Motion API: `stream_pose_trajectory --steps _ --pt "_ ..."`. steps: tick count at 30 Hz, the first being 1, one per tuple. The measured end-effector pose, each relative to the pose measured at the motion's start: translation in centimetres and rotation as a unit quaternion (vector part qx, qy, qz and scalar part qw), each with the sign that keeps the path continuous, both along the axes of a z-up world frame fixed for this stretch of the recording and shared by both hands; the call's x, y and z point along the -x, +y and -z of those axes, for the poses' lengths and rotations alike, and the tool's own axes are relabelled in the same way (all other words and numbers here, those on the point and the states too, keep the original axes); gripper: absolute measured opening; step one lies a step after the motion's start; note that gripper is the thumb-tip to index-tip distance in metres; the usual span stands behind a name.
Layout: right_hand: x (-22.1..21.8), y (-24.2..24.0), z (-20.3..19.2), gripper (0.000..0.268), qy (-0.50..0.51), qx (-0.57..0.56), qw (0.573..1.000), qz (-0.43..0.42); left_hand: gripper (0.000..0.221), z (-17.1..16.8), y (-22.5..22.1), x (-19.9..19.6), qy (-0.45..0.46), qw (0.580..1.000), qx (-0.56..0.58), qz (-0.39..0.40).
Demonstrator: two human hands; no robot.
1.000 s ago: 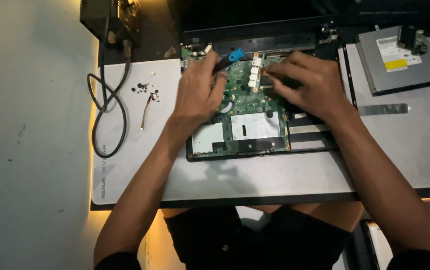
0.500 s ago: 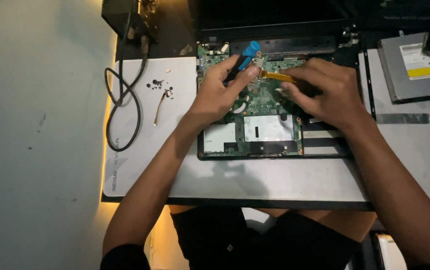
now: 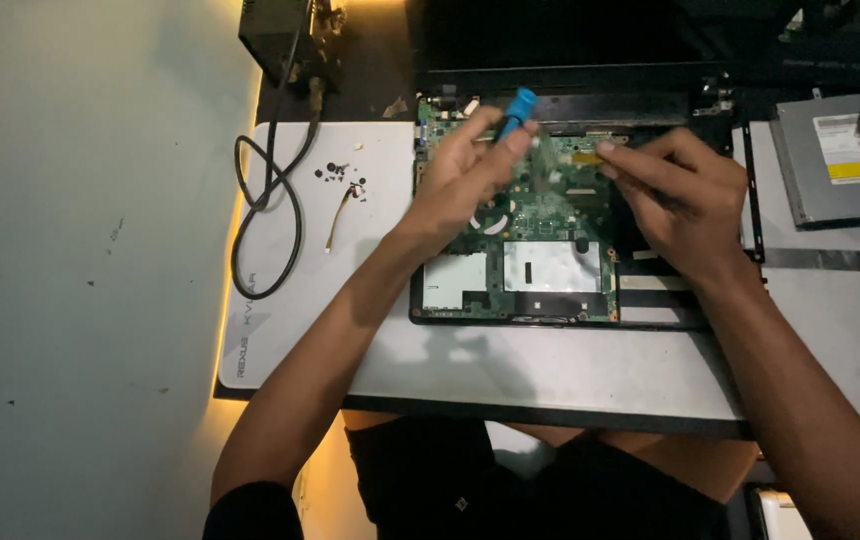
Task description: Disassembling a laptop by removing screws from the motherboard and detaching internal components using a screwdriver.
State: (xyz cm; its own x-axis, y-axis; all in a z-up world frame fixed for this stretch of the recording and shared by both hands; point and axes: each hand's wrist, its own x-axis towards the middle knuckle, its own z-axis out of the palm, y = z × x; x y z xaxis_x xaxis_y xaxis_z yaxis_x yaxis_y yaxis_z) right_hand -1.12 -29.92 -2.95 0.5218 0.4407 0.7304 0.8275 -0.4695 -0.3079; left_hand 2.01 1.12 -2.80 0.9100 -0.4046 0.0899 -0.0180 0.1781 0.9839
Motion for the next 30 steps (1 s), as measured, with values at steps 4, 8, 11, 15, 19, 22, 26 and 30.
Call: stream_pose_trajectory --steps 4,8,11,15,19,22,26,30 --pt "-0.1 0.2 0.7 0.041 -0.033 -0.015 0.999 0.003 0.040 -1.3 -0.4 1.2 -0.028 1.000 -0.001 -0.001" --pt "0.5 1.7 -0.8 0.037 0.008 -0.003 0.999 -0.035 0.044 -2.1 0.0 1.5 -0.066 0.998 0.000 0.002" --pt "1.0 2.7 -2.1 0.031 0.069 -0.016 0.996 -0.054 0.036 -2.2 -0.1 1.5 -0.072 0.997 0.004 -0.008" --pt "0.3 2.2 -1.1 0.038 0.192 -0.050 0.977 -0.074 0.052 -2.1 -0.5 1.8 -0.055 0.998 0.017 -0.015" --pt "-0.4 0.4 -0.4 0.053 0.315 -0.087 0.942 -0.077 0.048 -2.7 -0.5 2.2 0.018 0.999 -0.035 0.005" --pt "-0.2 0.1 -2.8 0.088 0.573 -0.182 0.796 -0.072 0.031 -3.1 -0.4 2.4 -0.004 0.998 -0.016 0.063" --pt "-1.1 -1.1 -1.8 0.067 0.555 -0.183 0.781 -0.221 0.041 -3.7 -0.2 2.9 -0.030 0.990 -0.058 0.126" --pt "0.4 1.4 -2.4 0.030 0.495 -0.148 0.835 -0.186 0.086 -6.1 -0.3 4.4 0.057 0.982 -0.094 0.152"
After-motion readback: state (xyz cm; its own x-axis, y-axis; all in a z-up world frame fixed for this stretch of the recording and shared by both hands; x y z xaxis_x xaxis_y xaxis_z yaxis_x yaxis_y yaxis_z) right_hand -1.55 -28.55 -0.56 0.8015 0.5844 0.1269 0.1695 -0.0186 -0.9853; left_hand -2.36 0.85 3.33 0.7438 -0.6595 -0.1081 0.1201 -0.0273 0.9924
